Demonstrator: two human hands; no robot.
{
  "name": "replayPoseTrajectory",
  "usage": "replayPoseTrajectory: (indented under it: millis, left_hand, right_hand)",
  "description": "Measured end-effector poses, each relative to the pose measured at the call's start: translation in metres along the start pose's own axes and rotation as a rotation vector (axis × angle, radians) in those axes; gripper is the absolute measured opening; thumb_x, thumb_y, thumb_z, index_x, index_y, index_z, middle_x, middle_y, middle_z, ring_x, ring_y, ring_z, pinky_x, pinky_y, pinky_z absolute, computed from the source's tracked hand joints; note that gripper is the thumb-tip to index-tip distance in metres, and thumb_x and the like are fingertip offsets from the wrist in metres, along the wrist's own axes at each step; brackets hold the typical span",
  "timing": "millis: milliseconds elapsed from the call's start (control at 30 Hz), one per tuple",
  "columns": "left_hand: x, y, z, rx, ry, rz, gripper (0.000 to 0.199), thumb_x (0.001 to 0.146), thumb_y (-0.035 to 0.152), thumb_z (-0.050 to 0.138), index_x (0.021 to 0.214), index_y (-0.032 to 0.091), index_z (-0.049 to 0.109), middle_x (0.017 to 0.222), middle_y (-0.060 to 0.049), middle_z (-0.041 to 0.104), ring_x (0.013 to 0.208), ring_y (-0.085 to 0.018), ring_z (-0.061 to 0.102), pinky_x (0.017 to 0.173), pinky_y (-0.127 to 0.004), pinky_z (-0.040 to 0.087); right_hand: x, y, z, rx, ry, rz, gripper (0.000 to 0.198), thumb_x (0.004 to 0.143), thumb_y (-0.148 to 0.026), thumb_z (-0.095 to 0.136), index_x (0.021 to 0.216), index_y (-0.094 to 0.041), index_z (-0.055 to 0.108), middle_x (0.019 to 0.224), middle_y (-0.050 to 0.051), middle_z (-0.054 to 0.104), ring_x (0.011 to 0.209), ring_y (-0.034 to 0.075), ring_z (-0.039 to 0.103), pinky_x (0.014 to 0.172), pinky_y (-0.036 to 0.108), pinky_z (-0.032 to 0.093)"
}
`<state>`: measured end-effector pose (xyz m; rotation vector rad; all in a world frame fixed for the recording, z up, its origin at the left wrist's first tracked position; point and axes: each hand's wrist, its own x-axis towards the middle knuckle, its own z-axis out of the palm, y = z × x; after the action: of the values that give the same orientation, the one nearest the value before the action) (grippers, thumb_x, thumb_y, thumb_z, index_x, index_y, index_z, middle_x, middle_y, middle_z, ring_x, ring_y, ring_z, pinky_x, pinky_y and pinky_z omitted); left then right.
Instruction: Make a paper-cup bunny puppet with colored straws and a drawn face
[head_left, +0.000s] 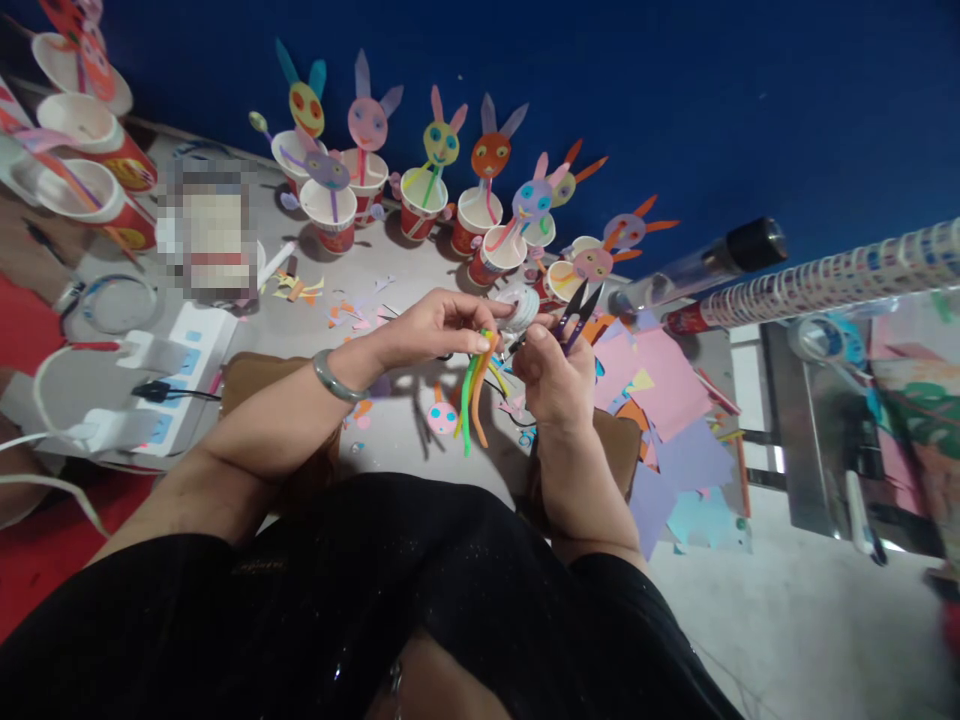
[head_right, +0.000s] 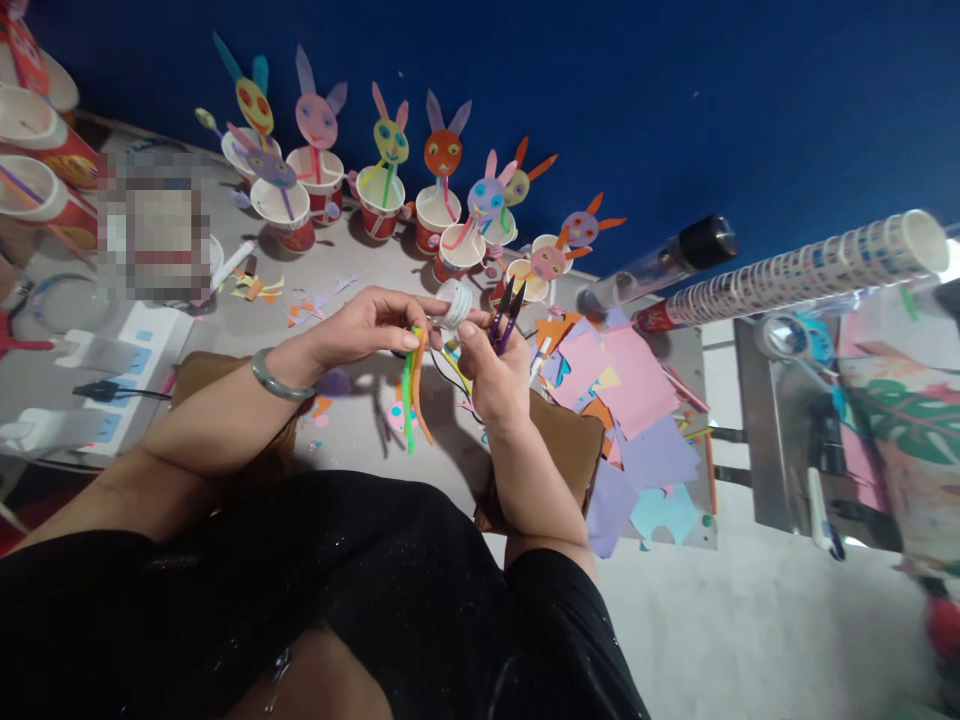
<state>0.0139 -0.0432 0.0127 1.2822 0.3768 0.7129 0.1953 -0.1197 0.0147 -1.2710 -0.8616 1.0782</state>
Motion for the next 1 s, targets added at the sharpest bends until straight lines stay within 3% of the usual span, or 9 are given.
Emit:
replayPoseTrajectory:
  millis: [233, 333, 400, 500, 633, 700, 867, 1000]
  left_hand:
    - [-0.002, 0.006, -0.001, 0.032, -0.187, -0.058, 0.013, 0.073, 0.026, 0.081, 0.075, 0.015, 0.074, 0.088, -0.010, 0.079, 0.112, -0.026, 0.073, 0.100, -0.038, 0.054]
    - [-0.001, 0.005, -0.004, -0.031, -0.123, -0.100, 0.015, 0.073, 0.026, 0.081, 0.075, 0.013, 0.073, 0.101, -0.014, 0.080, 0.099, -0.023, 0.075, 0.089, -0.035, 0.056]
    - [0.001, 0.002, -0.007, -0.089, -0.018, -0.139, 0.014, 0.074, 0.024, 0.079, 0.076, 0.013, 0.071, 0.104, -0.013, 0.080, 0.087, -0.017, 0.074, 0.078, -0.030, 0.057]
    - [0.004, -0.001, -0.010, -0.150, 0.137, -0.214, 0.010, 0.076, 0.020, 0.076, 0.079, 0.013, 0.069, 0.091, -0.008, 0.079, 0.074, -0.011, 0.070, 0.066, -0.023, 0.054]
    - [0.007, -0.003, -0.009, -0.180, 0.215, -0.236, 0.013, 0.077, 0.018, 0.079, 0.079, 0.014, 0.067, 0.074, -0.001, 0.072, 0.064, -0.008, 0.066, 0.058, -0.020, 0.052]
    - [0.007, -0.004, -0.008, -0.185, 0.219, -0.219, 0.018, 0.077, 0.021, 0.082, 0.081, 0.014, 0.067, 0.073, 0.001, 0.070, 0.062, -0.008, 0.065, 0.056, -0.021, 0.052]
    - [0.008, -0.007, -0.008, -0.166, 0.218, -0.188, 0.023, 0.076, 0.025, 0.087, 0.082, 0.014, 0.067, 0.072, 0.001, 0.069, 0.062, -0.008, 0.064, 0.056, -0.021, 0.052]
    - [0.008, -0.008, -0.008, -0.136, 0.225, -0.160, 0.026, 0.076, 0.028, 0.088, 0.082, 0.013, 0.068, 0.071, 0.001, 0.069, 0.063, -0.007, 0.064, 0.061, -0.021, 0.053]
  right_hand:
    - [-0.011, 0.001, -0.027, -0.078, -0.086, 0.042, 0.045, 0.068, -0.054, 0.089, 0.078, -0.022, 0.058, 0.048, -0.014, 0.034, 0.040, 0.004, 0.027, 0.042, 0.022, 0.026]
    - [-0.021, 0.000, -0.049, -0.214, -0.099, 0.044, 0.039, 0.075, -0.054, 0.083, 0.080, -0.022, 0.061, 0.051, -0.011, 0.040, 0.042, 0.006, 0.031, 0.043, 0.023, 0.027]
    - [-0.030, -0.002, -0.064, -0.432, -0.184, 0.013, 0.034, 0.078, -0.051, 0.079, 0.079, -0.021, 0.062, 0.053, -0.009, 0.047, 0.046, 0.008, 0.038, 0.047, 0.023, 0.031]
    - [-0.044, -0.001, -0.072, -0.896, -0.455, 0.007, 0.025, 0.085, -0.043, 0.069, 0.079, -0.019, 0.065, 0.057, -0.004, 0.054, 0.051, 0.010, 0.045, 0.053, 0.025, 0.035]
    - [-0.062, 0.013, -0.059, -1.592, -0.682, 0.088, 0.021, 0.092, -0.031, 0.055, 0.096, -0.017, 0.070, 0.079, 0.009, 0.074, 0.072, 0.021, 0.068, 0.065, 0.029, 0.039]
    - [-0.067, 0.022, -0.049, -1.771, -0.777, 0.159, 0.029, 0.096, -0.032, 0.051, 0.111, -0.017, 0.070, 0.093, 0.014, 0.079, 0.084, 0.027, 0.074, 0.067, 0.031, 0.041]
    - [-0.069, 0.023, -0.038, -1.836, -0.847, 0.226, 0.037, 0.100, -0.037, 0.045, 0.125, -0.018, 0.065, 0.103, 0.017, 0.079, 0.096, 0.032, 0.076, 0.072, 0.034, 0.044]
    - [-0.055, 0.006, -0.048, -1.716, -0.843, 0.218, 0.031, 0.098, -0.033, 0.050, 0.120, -0.019, 0.068, 0.104, 0.015, 0.079, 0.093, 0.030, 0.075, 0.072, 0.033, 0.042]
